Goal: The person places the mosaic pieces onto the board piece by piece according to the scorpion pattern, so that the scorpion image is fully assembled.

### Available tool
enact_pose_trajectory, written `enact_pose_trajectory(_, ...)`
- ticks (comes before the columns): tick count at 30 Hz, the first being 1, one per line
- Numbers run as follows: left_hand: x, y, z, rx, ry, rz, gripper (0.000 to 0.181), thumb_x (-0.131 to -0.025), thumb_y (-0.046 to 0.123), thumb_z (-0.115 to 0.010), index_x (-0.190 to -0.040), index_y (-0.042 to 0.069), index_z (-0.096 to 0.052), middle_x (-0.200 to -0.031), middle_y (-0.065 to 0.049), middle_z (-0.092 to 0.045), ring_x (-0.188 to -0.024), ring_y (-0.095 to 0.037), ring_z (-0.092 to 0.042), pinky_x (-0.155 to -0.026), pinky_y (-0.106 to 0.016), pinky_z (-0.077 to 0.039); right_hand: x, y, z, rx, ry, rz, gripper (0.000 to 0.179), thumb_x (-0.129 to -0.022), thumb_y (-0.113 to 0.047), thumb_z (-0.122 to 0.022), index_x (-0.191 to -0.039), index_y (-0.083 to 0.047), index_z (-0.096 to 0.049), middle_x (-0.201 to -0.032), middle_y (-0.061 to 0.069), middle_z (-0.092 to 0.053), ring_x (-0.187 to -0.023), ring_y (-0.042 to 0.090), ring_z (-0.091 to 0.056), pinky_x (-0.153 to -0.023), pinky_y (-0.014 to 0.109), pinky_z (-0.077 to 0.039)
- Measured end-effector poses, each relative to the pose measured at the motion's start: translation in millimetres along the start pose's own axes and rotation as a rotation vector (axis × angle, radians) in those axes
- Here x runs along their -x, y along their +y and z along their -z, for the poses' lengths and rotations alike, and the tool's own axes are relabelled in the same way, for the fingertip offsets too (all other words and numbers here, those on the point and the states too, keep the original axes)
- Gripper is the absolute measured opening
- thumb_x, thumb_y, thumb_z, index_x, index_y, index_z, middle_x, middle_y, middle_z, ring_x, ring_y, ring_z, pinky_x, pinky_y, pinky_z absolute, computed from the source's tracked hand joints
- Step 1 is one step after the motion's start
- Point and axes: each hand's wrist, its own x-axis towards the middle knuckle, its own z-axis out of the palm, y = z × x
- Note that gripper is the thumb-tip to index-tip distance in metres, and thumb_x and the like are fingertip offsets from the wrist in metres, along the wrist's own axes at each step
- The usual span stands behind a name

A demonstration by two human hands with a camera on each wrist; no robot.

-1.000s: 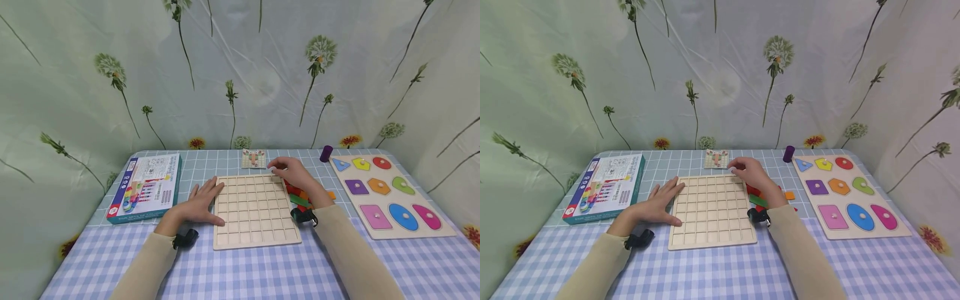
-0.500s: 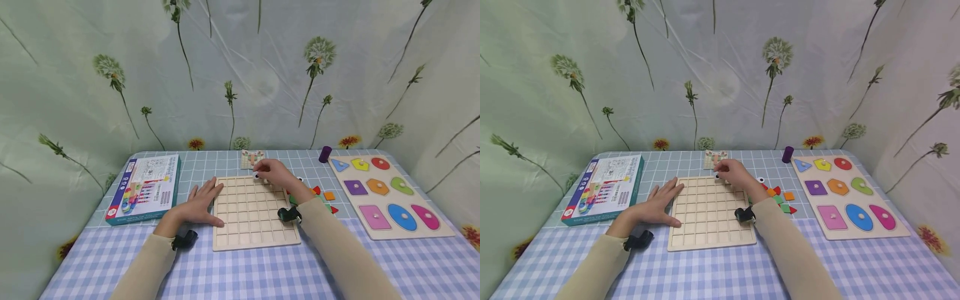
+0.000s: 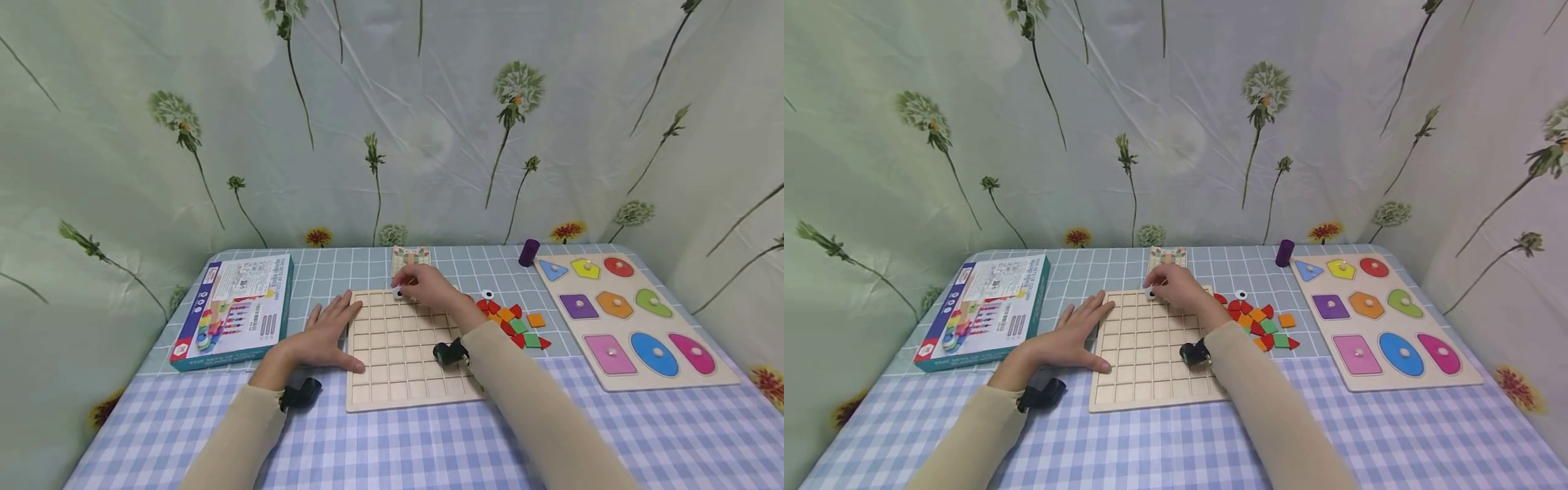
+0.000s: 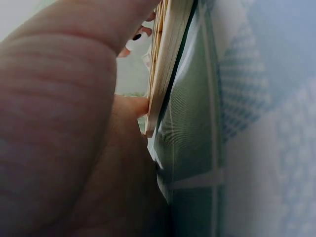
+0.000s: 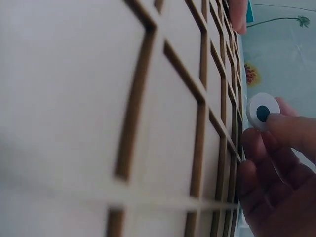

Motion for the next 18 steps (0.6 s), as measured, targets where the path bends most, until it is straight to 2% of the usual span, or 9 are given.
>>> enact_pose_trajectory(7,0.5,1.6,0.0,-0.004,0.003,-0.001,0.121,-0.071,0.057,-0.084,-0.161,0.01,-0.018,-0.17,-0.015,0.001,-0.156,-0.041,0.002,-0.121,-0.067,0.004,-4.6,-3.5,-6.9,0.052,0.004,0.029,0.015,-0.098,-0.008,-0.059,-0.106,-0.009,-0.072,-0.102,0.007,-0.07,-0.094,0.02,-0.064,-0.083,0.032,-0.053)
enact_pose_trajectory(13,-1.1,0.1,0.4,0.007,0.003,-0.011,0.122,-0.071,0.06,-0.083,-0.161,0.009,-0.017,-0.169,-0.017,0.002,-0.156,-0.042,0.003,-0.121,-0.067,0.005,-4.9,-9.1,-8.8,0.092,0.004,0.004,0.014,-0.098,-0.009,-0.061,-0.104,-0.012,-0.073,-0.099,0.005,-0.071,-0.092,0.019,-0.064,-0.081,0.032,-0.052)
enact_pose_trajectory(18,-2.5,-1.7,-2.2,0.0,0.004,0.002,0.125,-0.069,0.064,-0.082,-0.161,0.012,-0.016,-0.17,-0.014,0.004,-0.157,-0.039,0.004,-0.121,-0.065,0.007,-5.8,-13.0,-11.6,0.151,-0.032,-0.017,0.013,-0.096,-0.011,-0.064,-0.105,-0.015,-0.073,-0.1,0.004,-0.069,-0.092,0.018,-0.061,-0.083,0.034,-0.052)
